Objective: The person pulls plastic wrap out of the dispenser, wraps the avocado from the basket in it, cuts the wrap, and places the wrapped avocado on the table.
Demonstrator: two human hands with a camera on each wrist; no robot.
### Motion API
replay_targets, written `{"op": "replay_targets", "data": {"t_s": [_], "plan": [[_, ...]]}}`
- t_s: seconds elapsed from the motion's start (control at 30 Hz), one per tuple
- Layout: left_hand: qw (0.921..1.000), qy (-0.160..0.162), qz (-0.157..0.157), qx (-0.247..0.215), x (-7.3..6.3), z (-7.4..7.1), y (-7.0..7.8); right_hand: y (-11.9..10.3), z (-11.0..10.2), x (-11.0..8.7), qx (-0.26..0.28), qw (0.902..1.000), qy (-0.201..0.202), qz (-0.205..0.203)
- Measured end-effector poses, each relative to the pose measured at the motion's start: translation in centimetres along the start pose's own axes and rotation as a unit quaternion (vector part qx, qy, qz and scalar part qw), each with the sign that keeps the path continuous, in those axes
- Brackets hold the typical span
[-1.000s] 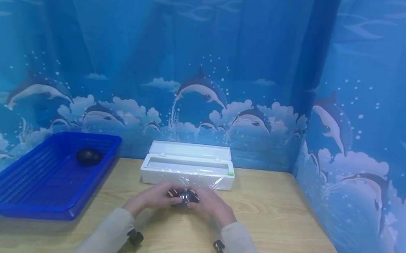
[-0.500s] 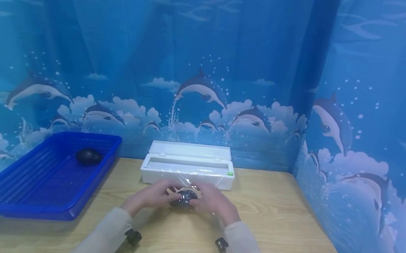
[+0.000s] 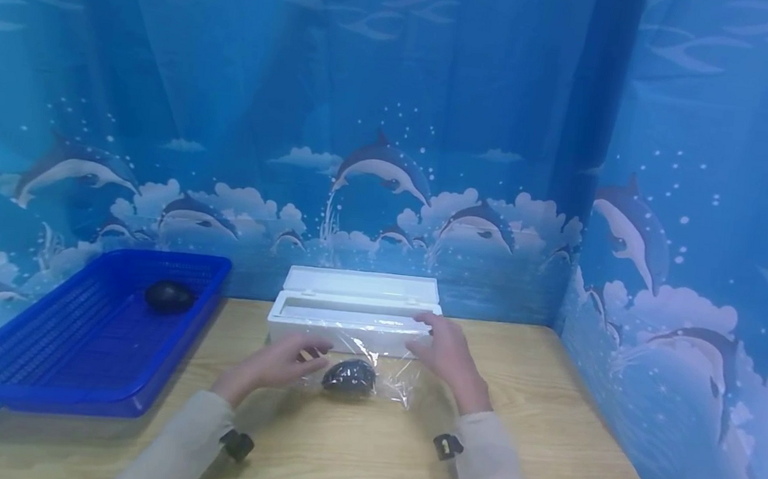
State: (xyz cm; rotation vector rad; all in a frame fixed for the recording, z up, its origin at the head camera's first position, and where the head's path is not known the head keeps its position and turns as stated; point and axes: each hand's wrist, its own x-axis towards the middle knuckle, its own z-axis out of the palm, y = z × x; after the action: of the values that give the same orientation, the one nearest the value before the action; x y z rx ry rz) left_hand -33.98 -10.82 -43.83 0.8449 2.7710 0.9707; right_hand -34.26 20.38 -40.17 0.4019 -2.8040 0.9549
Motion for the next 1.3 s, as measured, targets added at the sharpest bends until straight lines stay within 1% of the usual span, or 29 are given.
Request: {"op": "replay_targets", "data": {"t_s": [0.1,0.23,0.43,0.53,0.73,0.8,0.97,1.1,1.3], "plan": [[1.0000,0.005,0.005,0.004,-0.1,-0.3,-0.3,1.2,-0.7,0.6,-0.009,0.9994,0.011,0.030],[1.0000,0.007,0.000,0.002,-0.2,-0.5,-0.6,3.1,-0.6,1.7,0.000,0.9983,-0.007,0.057],[1.0000,-0.001,-0.003,-0.006,-0.5,-0.6,-0.5,5.9,0.4,2.9,0.068,0.9929,-0.042,0.088],[0.9999,-0.005,-0.004,-0.009,-0.7,-0.7,-0.4,6.9,0.8,3.4,0.086,0.9906,-0.048,0.095],[0.9998,-0.002,-0.014,-0.012,-0.9,-1.0,-0.4,7.6,1.1,4.0,0.096,0.9911,-0.035,0.086],[0.9998,-0.003,-0.015,-0.014,-0.9,-1.0,-0.4,7.6,1.2,4.1,0.103,0.9903,-0.029,0.089],[0.9998,-0.005,-0.016,-0.012,-0.9,-1.1,-0.3,7.9,1.3,3.8,0.140,0.9837,-0.023,0.111],[0.9998,-0.004,-0.015,-0.010,-0.9,-1.1,-0.4,8.5,1.2,3.7,0.172,0.9775,-0.023,0.121],[0.9999,-0.003,-0.006,-0.012,-0.9,-1.2,-0.8,9.4,1.2,4.0,0.178,0.9767,-0.023,0.118]]}}
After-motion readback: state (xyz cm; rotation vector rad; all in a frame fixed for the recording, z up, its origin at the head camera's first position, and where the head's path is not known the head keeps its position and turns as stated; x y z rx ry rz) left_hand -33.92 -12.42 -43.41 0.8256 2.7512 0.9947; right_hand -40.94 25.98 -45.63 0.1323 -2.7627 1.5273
